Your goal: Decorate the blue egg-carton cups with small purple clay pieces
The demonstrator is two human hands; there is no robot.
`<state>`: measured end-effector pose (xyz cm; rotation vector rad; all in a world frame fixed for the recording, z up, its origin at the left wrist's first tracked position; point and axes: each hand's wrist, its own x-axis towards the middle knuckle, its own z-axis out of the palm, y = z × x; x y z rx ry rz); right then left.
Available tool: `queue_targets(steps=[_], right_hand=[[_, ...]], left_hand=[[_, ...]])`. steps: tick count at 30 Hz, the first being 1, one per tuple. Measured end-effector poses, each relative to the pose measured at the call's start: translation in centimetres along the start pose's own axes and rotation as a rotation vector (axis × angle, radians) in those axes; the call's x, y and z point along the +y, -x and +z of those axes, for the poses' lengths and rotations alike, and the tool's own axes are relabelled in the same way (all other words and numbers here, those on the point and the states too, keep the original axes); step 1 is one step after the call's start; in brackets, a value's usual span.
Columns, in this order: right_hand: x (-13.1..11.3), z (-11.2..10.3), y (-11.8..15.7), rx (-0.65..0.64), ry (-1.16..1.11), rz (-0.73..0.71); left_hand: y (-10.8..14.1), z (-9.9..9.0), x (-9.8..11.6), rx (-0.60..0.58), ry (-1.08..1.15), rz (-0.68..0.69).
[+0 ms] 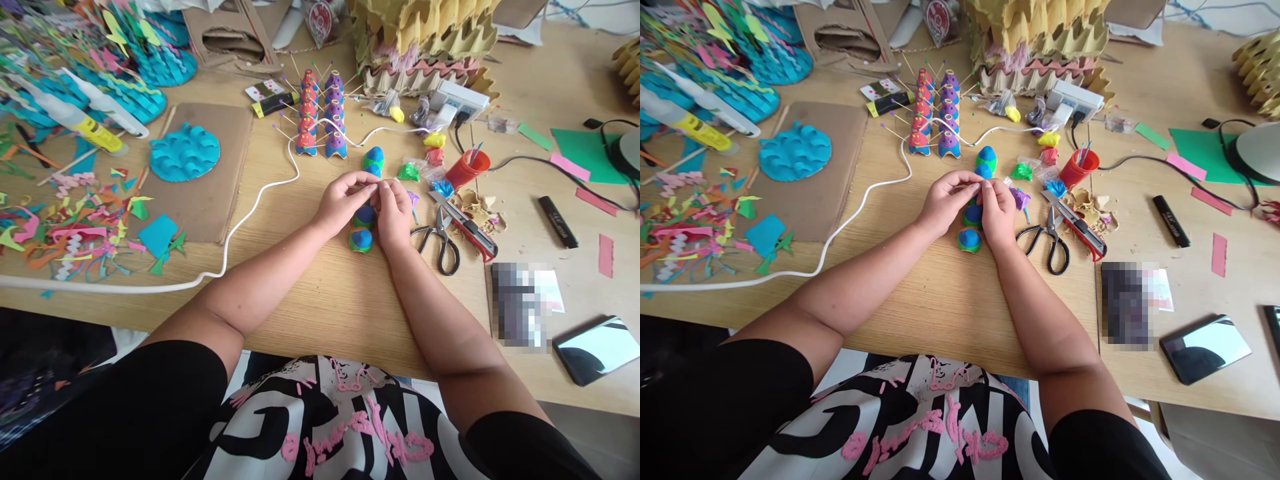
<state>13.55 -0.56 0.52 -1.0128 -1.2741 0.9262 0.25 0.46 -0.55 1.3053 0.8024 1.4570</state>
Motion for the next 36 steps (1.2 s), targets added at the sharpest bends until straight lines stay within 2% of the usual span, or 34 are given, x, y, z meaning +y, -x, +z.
queue_targets(steps=[4,12,28,36], right_hand=[[0.0,-0.1,0.0,-0.011,0.017,-0.009],[-1.1,-0.1,0.3,-0.022,0.091,0.01],[-1.5,-0.1,0.4,-0.054,0.124,0.006],[-1.4,-0.1,0.3,-0.056,0.124,0.014]], left_hand=[[0.0,0.1,0.3,0.005,0.009,0.006],[0.0,0.0,1.2,0.045,-0.033,-0.069],[-0.2,0.0,0.8,0.094,-0.026,-0.063],[-0.2,-0.1,1.0,0.081,-0.014,-0.071]])
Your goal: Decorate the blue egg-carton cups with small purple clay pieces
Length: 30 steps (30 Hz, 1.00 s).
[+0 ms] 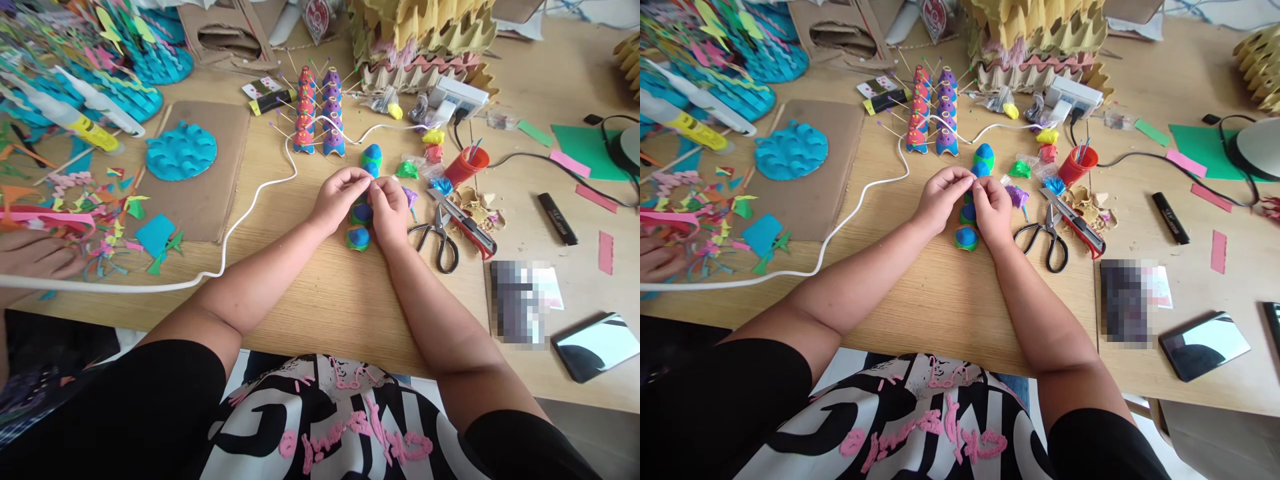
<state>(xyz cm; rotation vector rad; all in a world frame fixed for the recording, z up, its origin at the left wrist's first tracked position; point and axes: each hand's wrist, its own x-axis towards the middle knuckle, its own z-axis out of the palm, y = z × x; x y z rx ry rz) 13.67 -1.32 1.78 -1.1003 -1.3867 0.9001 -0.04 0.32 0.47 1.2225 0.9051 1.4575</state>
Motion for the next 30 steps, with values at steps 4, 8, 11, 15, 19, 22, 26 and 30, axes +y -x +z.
queue_targets(steps=[4,8,11,15,19,22,26,30], right_hand=[[0.1,0.0,0.0,0.002,-0.013,-0.001],[0.1,0.0,0.0,0.003,-0.029,-0.004],[0.3,0.0,0.0,-0.002,-0.016,0.0],[0.7,-0.1,-0.1,-0.004,-0.005,0.002],[1.0,-0.1,-0.1,-0.003,-0.015,-0.001],[1.0,-0.1,-0.1,-0.008,-0.06,-0.003],[1.0,0.0,-0.2,0.002,-0.107,0.004],[1.1,0.1,-0.2,0.013,-0.1,0.022]], left_hand=[[0.0,-0.1,0.1,-0.016,0.012,0.007],[0.0,0.0,0.0,-0.006,0.031,0.033],[0.0,0.1,-0.1,0.004,0.015,0.032],[-0.1,0.1,-0.1,0.011,-0.016,0.013],[-0.1,0.0,-0.1,0.002,-0.03,0.026],[-0.1,0.0,-0.2,-0.018,-0.029,0.066],[-0.1,-0.1,-0.3,-0.029,-0.051,0.101],[-0.1,-0.2,-0.2,-0.039,-0.109,0.103]])
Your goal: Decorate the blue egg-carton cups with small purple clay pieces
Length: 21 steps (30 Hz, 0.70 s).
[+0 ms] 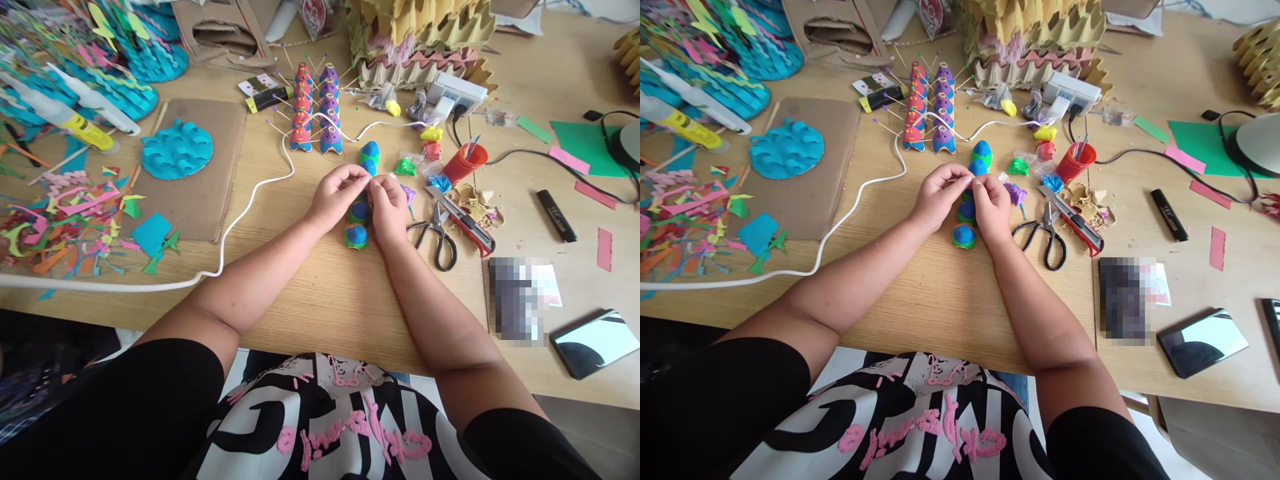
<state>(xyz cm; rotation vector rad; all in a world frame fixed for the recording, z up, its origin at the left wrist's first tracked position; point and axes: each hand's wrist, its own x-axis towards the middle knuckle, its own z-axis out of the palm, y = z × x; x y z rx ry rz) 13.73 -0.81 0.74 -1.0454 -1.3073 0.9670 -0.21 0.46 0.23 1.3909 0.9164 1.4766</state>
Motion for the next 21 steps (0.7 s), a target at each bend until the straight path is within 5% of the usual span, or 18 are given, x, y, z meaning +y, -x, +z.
queue_targets(steps=[21], right_hand=[[0.04,0.05,-0.23,0.028,-0.108,0.058]], left_hand=[[-0.13,-0.33,-0.78,-0.002,-0.047,0.121]])
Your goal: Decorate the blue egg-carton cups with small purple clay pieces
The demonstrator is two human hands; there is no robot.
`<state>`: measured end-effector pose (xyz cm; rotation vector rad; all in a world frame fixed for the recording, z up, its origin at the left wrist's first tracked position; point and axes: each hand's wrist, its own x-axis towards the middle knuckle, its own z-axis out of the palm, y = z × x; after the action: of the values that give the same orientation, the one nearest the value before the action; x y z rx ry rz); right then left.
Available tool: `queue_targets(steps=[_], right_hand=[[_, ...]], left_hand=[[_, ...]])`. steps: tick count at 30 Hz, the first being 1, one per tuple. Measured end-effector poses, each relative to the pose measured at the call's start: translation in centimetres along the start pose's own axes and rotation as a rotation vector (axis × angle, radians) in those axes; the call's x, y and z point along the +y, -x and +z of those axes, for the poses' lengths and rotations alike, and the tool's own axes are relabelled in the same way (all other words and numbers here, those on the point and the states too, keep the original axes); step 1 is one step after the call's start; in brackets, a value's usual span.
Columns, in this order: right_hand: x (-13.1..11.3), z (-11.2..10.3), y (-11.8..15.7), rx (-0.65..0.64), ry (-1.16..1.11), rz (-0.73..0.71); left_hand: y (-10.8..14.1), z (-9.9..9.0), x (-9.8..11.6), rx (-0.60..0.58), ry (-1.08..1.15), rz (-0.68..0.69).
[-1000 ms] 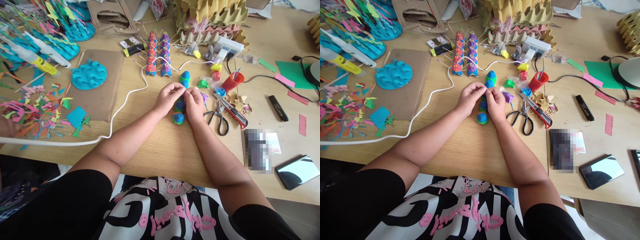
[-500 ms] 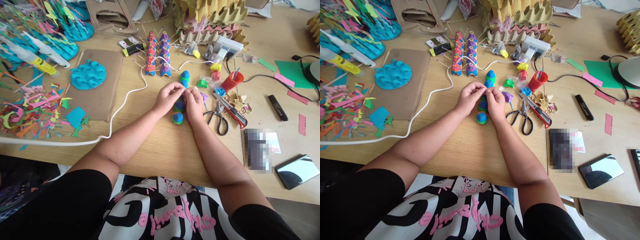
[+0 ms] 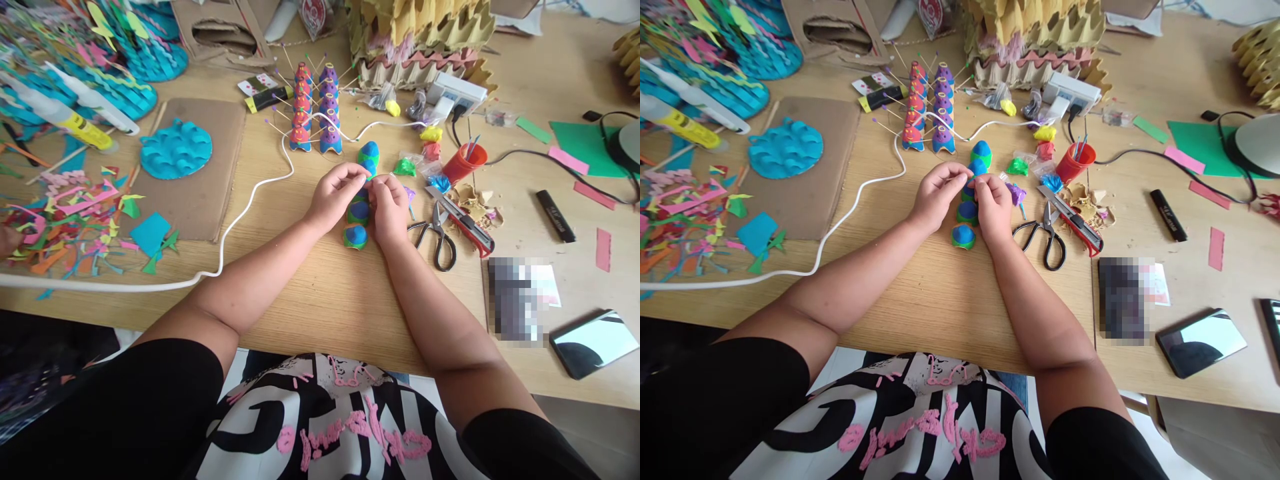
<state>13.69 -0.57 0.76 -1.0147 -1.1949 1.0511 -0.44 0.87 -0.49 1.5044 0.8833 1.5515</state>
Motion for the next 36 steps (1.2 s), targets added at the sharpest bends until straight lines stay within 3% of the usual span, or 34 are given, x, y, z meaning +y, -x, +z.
queue_targets(steps=[9,26,36], right_hand=[[0.2,0.0,-0.2,0.026,-0.103,0.009],[0.9,0.0,-0.3,0.01,-0.058,-0.05],[0.1,0.0,-0.1,-0.015,-0.032,-0.017]], left_hand=[[0.3,-0.2,0.5,-0.019,-0.053,0.036],[0.4,0.0,0.5,-0.022,-0.076,0.052],[0.4,-0.1,1.2,-0.013,-0.175,0.1]])
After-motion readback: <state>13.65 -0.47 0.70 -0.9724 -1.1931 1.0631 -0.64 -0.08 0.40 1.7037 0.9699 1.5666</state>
